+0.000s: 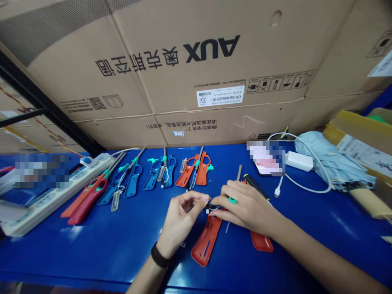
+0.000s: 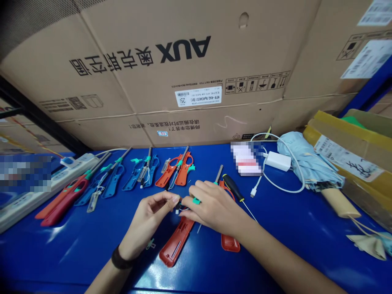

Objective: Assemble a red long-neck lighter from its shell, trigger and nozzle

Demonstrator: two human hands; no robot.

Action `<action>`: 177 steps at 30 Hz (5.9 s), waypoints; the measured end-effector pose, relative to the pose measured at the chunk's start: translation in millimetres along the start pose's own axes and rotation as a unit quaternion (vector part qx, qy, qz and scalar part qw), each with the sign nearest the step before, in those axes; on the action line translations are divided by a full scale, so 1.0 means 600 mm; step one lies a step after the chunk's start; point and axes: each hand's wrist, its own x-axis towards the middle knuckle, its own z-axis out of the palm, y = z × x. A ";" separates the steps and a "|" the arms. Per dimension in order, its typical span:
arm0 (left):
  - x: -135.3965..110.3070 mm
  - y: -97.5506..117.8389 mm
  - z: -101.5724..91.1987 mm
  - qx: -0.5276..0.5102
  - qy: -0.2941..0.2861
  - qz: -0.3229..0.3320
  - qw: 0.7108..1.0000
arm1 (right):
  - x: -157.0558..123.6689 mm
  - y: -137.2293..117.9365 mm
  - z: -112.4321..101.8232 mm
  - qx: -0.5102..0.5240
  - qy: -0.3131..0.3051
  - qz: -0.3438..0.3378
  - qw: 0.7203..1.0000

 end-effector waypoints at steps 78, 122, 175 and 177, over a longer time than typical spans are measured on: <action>0.003 -0.015 0.017 -0.021 0.007 0.033 0.999 | 0.009 0.015 0.007 0.595 -0.032 0.385 0.705; -0.108 -0.082 0.035 0.399 0.126 0.262 0.869 | 0.004 0.002 0.025 0.522 -0.078 0.517 0.674; -0.109 -0.083 0.044 0.483 0.158 0.327 0.797 | 0.001 -0.025 0.039 0.467 -0.083 0.423 0.772; -0.109 -0.082 0.044 0.483 0.159 0.330 0.795 | 0.001 -0.025 0.039 0.475 -0.071 0.424 0.768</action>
